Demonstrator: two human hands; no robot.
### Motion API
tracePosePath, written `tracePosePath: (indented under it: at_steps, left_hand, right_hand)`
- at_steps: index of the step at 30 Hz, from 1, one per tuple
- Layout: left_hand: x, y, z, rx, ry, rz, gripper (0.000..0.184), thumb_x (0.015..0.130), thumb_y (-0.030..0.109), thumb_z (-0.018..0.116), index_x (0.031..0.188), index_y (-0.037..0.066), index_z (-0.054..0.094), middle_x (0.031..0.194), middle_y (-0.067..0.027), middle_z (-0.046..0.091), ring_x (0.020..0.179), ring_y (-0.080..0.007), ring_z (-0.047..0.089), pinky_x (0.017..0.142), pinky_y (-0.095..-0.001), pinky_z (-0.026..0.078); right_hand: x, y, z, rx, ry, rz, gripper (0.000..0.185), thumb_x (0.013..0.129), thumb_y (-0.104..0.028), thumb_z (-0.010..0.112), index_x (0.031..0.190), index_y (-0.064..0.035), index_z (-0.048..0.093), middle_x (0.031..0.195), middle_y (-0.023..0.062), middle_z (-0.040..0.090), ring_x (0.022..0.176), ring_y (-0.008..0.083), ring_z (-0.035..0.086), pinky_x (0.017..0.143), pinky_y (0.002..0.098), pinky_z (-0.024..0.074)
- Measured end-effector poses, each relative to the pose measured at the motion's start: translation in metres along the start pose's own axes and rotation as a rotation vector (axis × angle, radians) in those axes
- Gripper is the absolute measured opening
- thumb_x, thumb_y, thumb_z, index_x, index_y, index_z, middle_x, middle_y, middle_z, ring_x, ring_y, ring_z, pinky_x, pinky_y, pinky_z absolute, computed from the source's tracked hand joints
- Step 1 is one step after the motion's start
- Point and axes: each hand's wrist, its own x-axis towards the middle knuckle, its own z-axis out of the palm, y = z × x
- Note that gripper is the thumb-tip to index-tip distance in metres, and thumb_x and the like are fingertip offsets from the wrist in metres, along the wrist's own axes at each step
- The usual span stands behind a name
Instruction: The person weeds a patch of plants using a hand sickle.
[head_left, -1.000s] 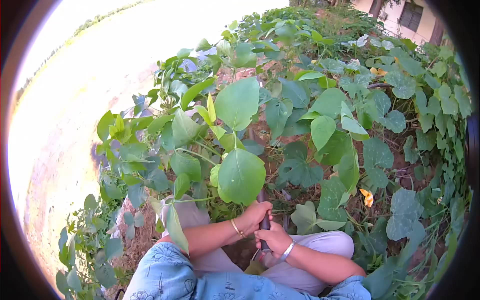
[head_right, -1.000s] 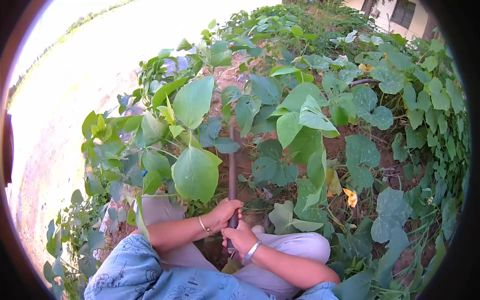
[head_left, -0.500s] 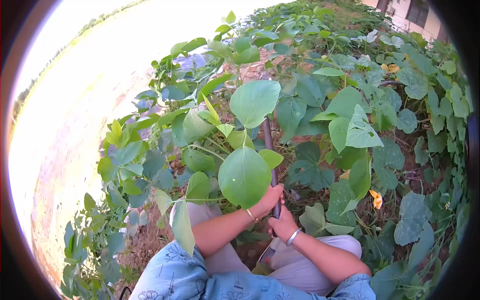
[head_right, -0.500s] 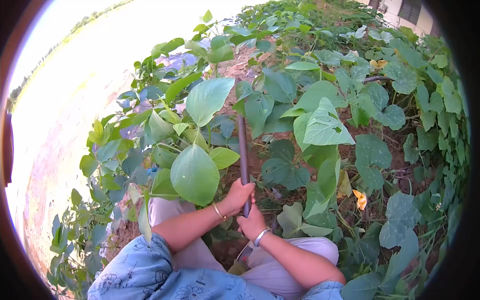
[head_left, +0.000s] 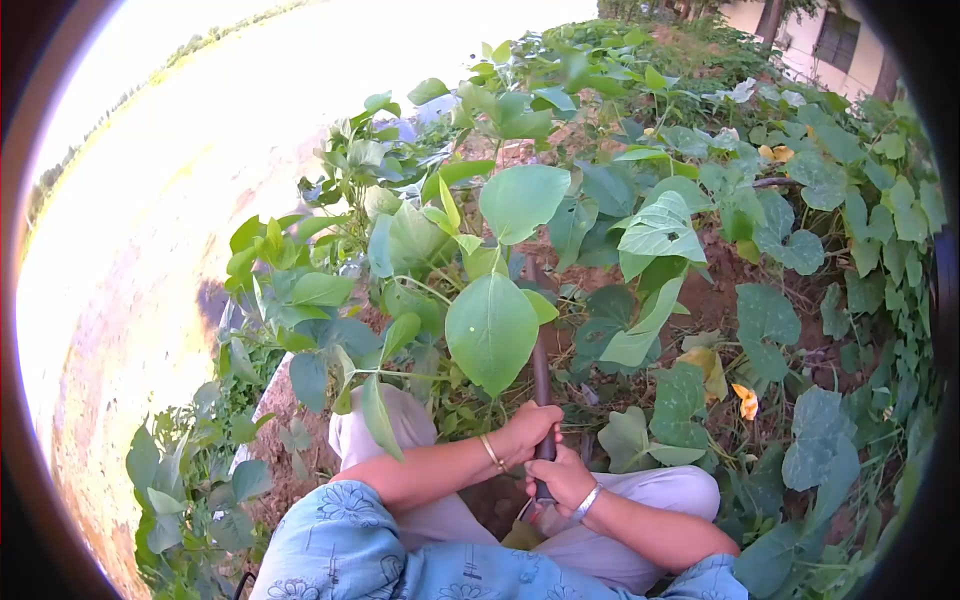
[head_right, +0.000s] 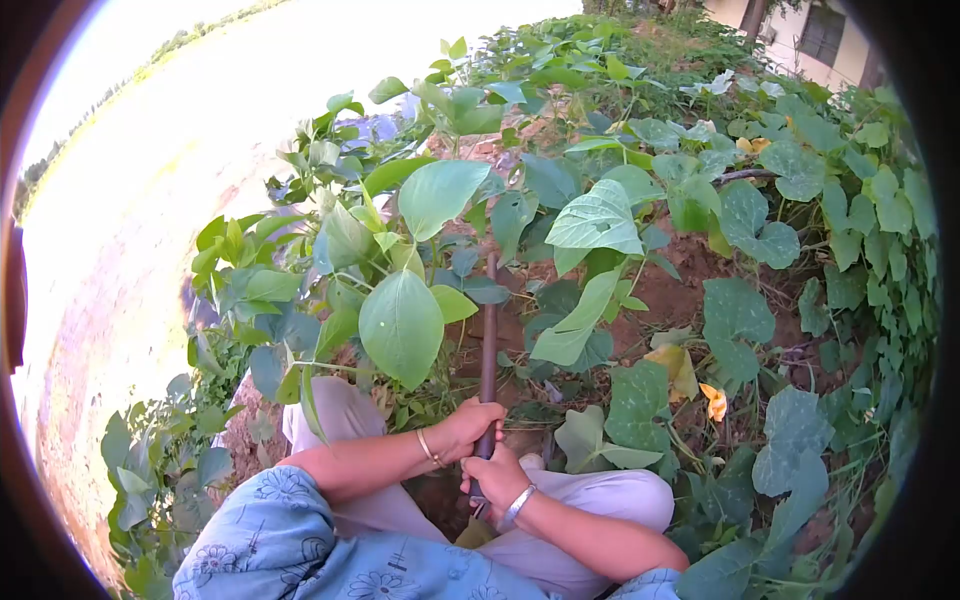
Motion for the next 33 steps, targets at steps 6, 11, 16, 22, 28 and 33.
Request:
tracePosePath:
  at_steps: [6, 11, 16, 22, 28, 33]
  left_hand:
    - [-0.004, 0.053, 0.027, 0.078, -0.074, 0.328, 0.009, 0.072, 0.008, 0.049, 0.070, 0.005, 0.041, 0.057, -0.0033, 0.045, 0.045, -0.0115, 0.044, 0.043, -0.0236, 0.039]
    - [0.018, 0.047, 0.025, 0.193, -0.096, 0.478, 0.010, 0.075, 0.008, 0.046, 0.078, 0.003, 0.038, 0.057, -0.0036, 0.044, 0.046, -0.0118, 0.045, 0.042, -0.0241, 0.039]
    - [0.039, 0.008, 0.004, 0.102, 0.040, 0.215, 0.008, 0.074, 0.009, 0.046, 0.073, 0.004, 0.040, 0.057, -0.0042, 0.045, 0.046, -0.0130, 0.045, 0.043, -0.0257, 0.041]
    - [0.029, -0.037, -0.017, 0.000, 0.156, -0.156, 0.009, 0.072, 0.006, 0.045, 0.065, 0.001, 0.043, 0.054, -0.0058, 0.044, 0.045, -0.0158, 0.046, 0.042, -0.0282, 0.042]
    - [0.015, -0.020, -0.013, -0.059, 0.089, -0.095, 0.007, 0.069, 0.006, 0.048, 0.063, 0.002, 0.046, 0.054, -0.0059, 0.044, 0.047, -0.0155, 0.045, 0.044, -0.0276, 0.041]
    - [-0.001, 0.015, 0.009, -0.061, -0.014, 0.036, 0.008, 0.072, 0.007, 0.050, 0.068, 0.004, 0.044, 0.057, -0.0039, 0.046, 0.047, -0.0127, 0.045, 0.044, -0.0247, 0.041]
  right_hand:
    - [0.009, -0.026, -0.003, -0.174, 0.131, -0.343, 0.024, 0.069, -0.005, 0.051, 0.090, -0.0018, 0.038, 0.060, 0.0050, 0.048, 0.046, 0.0126, 0.050, 0.039, 0.0248, 0.0420]
    - [0.036, -0.010, -0.016, -0.205, 0.223, -0.367, 0.031, 0.069, -0.004, 0.050, 0.095, -0.0019, 0.034, 0.062, 0.0052, 0.048, 0.044, 0.0128, 0.050, 0.037, 0.0255, 0.0404]
    - [0.054, 0.020, -0.026, -0.241, 0.200, -0.145, 0.029, 0.070, -0.005, 0.051, 0.095, -0.0034, 0.036, 0.062, 0.0050, 0.047, 0.046, 0.0130, 0.051, 0.037, 0.0270, 0.0426]
    - [0.039, 0.048, -0.015, -0.290, 0.158, 0.138, 0.017, 0.069, -0.008, 0.053, 0.082, -0.0044, 0.042, 0.059, 0.0044, 0.048, 0.048, 0.0145, 0.052, 0.037, 0.0289, 0.0451]
    - [0.022, 0.017, -0.010, -0.063, 0.013, 0.123, 0.009, 0.069, -0.010, 0.052, 0.073, -0.0043, 0.046, 0.058, 0.0042, 0.048, 0.049, 0.0142, 0.052, 0.035, 0.0282, 0.0416]
    - [0.001, -0.010, -0.006, -0.025, 0.021, 0.009, 0.013, 0.069, -0.009, 0.051, 0.077, -0.0033, 0.043, 0.058, 0.0041, 0.047, 0.046, 0.0131, 0.051, 0.036, 0.0265, 0.0408]
